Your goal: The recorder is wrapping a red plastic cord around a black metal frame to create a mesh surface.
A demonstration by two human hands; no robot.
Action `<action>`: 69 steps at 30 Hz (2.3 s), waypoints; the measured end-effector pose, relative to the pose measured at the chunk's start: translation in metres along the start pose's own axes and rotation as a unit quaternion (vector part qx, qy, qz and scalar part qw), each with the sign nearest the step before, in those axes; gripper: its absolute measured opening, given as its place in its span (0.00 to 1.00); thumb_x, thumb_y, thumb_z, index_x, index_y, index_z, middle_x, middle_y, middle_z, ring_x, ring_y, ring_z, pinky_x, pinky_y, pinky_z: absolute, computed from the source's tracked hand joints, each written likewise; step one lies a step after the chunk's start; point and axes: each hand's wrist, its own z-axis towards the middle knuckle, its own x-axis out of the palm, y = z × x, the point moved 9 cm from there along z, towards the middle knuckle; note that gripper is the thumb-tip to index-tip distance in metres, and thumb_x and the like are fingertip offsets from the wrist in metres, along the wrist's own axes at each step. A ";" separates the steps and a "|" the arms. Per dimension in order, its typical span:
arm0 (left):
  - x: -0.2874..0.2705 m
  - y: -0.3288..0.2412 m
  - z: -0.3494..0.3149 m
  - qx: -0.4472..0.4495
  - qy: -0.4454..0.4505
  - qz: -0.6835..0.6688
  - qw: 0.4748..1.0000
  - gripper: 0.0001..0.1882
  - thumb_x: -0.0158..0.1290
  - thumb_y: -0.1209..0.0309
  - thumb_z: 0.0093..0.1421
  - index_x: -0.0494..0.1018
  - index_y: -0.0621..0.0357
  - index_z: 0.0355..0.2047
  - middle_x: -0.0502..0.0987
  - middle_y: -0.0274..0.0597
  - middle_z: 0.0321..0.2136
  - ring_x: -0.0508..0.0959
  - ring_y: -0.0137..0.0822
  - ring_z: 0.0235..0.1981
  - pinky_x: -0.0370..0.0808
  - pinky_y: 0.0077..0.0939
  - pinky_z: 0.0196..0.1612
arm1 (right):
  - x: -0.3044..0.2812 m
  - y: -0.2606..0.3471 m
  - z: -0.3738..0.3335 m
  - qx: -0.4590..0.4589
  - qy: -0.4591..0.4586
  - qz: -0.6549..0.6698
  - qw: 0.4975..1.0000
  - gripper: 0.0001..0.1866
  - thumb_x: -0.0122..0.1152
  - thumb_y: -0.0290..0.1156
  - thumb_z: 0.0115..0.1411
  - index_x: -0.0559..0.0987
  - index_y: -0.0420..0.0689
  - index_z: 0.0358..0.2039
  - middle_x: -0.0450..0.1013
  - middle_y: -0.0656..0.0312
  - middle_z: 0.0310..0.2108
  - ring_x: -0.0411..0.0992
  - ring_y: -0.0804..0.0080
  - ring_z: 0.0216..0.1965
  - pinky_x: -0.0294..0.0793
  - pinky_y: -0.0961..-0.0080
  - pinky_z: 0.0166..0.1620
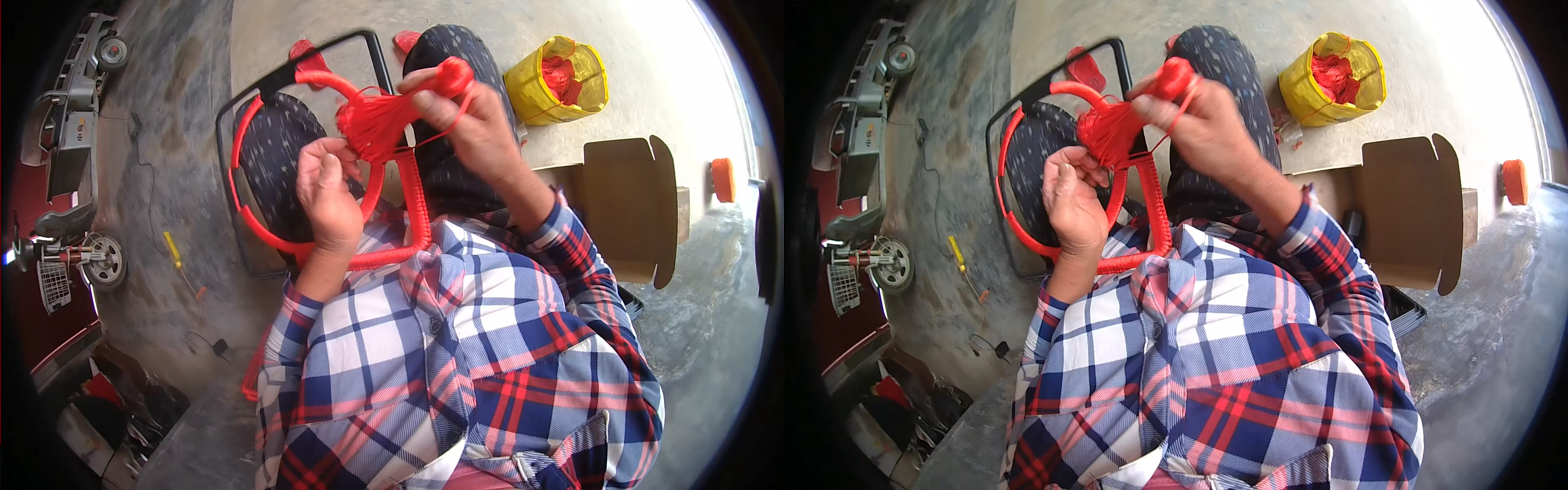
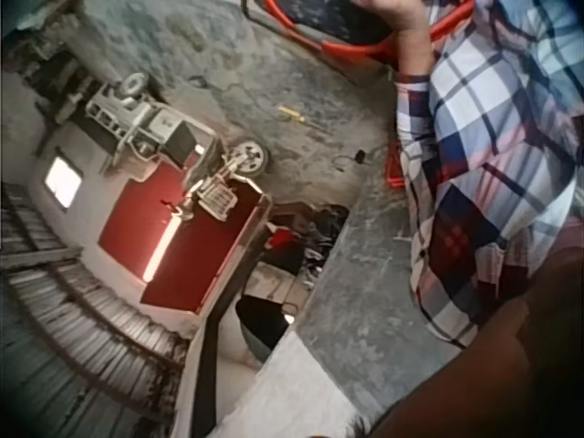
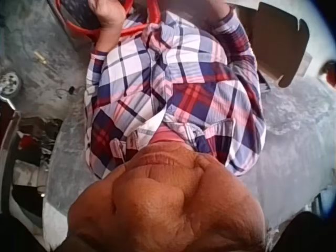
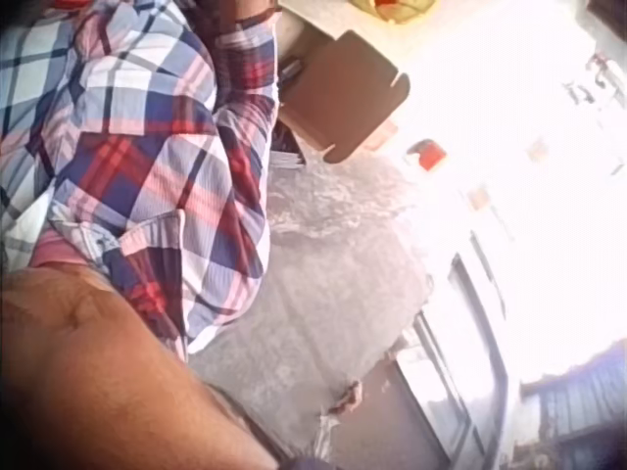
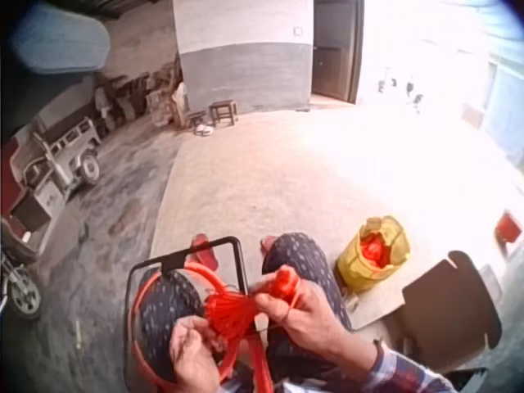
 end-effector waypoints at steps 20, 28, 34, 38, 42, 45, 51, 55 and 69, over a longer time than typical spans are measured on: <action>-0.010 0.053 -0.007 -0.286 -0.025 -0.046 0.957 0.16 0.46 0.60 0.65 0.66 0.59 0.45 0.70 0.36 0.22 0.65 0.25 0.19 0.61 0.19 0.23 | -0.035 -0.025 -0.033 0.260 0.280 -0.451 0.807 0.22 0.66 0.46 0.50 0.80 0.36 0.29 0.70 0.56 0.18 0.71 0.77 0.25 0.71 0.71 0.33; 0.008 0.061 -0.004 -0.311 0.022 -0.050 0.949 0.23 0.41 0.57 0.66 0.63 0.62 0.53 0.76 0.44 0.30 0.75 0.33 0.28 0.71 0.23 0.26 | -0.042 -0.019 -0.019 0.128 0.156 -0.381 0.902 0.13 0.65 0.38 0.50 0.79 0.41 0.30 0.76 0.56 0.27 0.74 0.66 0.29 0.73 0.72 0.35; 0.013 0.060 -0.006 -0.329 0.086 -0.116 0.933 0.27 0.39 0.55 0.67 0.60 0.62 0.58 0.77 0.51 0.35 0.78 0.39 0.29 0.75 0.30 0.27 | -0.085 -0.021 -0.009 0.170 0.109 -0.402 0.893 0.16 0.64 0.41 0.46 0.78 0.41 0.28 0.75 0.58 0.23 0.74 0.66 0.27 0.73 0.67 0.34; 0.017 0.056 -0.008 -0.323 0.075 -0.140 0.933 0.25 0.41 0.57 0.66 0.61 0.61 0.57 0.77 0.49 0.35 0.78 0.39 0.28 0.76 0.29 0.27 | -0.194 -0.029 0.003 0.104 -0.155 0.251 0.950 0.09 0.52 0.25 0.53 0.76 0.34 0.33 0.75 0.53 0.34 0.74 0.63 0.39 0.72 0.67 0.48; 0.022 0.063 -0.008 -0.338 0.076 -0.141 0.927 0.23 0.42 0.61 0.65 0.60 0.61 0.56 0.77 0.49 0.36 0.78 0.39 0.28 0.76 0.29 0.28 | -0.232 -0.052 -0.005 0.068 -0.304 0.248 0.917 0.07 0.54 0.26 0.57 0.74 0.36 0.34 0.75 0.56 0.33 0.74 0.66 0.35 0.75 0.69 0.43; 0.022 0.062 -0.006 -0.338 0.079 -0.119 0.930 0.24 0.43 0.60 0.62 0.62 0.64 0.53 0.77 0.52 0.36 0.79 0.41 0.29 0.77 0.29 0.28 | -0.164 -0.036 -0.003 0.106 -0.200 0.110 0.968 0.09 0.55 0.30 0.61 0.75 0.37 0.37 0.72 0.62 0.27 0.71 0.76 0.28 0.72 0.78 0.35; 0.024 0.055 -0.021 -0.354 0.094 -0.098 0.925 0.24 0.43 0.69 0.52 0.63 0.64 0.49 0.76 0.53 0.38 0.79 0.40 0.28 0.77 0.27 0.26 | -0.020 -0.049 -0.046 0.302 0.099 0.070 0.946 0.14 0.59 0.28 0.59 0.75 0.36 0.44 0.72 0.66 0.25 0.70 0.80 0.26 0.72 0.81 0.34; 0.030 0.047 -0.021 -0.338 0.088 -0.107 0.931 0.20 0.42 0.71 0.55 0.62 0.65 0.49 0.76 0.51 0.36 0.79 0.38 0.25 0.76 0.24 0.26 | 0.014 -0.071 -0.077 0.420 0.183 0.195 0.867 0.05 0.60 0.27 0.59 0.76 0.39 0.32 0.72 0.66 0.22 0.71 0.79 0.22 0.71 0.83 0.29; 0.032 0.048 -0.030 -0.395 0.052 -0.163 0.903 0.15 0.40 0.72 0.56 0.67 0.65 0.41 0.76 0.53 0.28 0.77 0.40 0.22 0.76 0.30 0.27 | -0.009 -0.056 -0.058 0.232 -0.015 0.553 0.800 0.10 0.53 0.33 0.60 0.69 0.45 0.23 0.70 0.62 0.28 0.70 0.68 0.39 0.65 0.68 0.50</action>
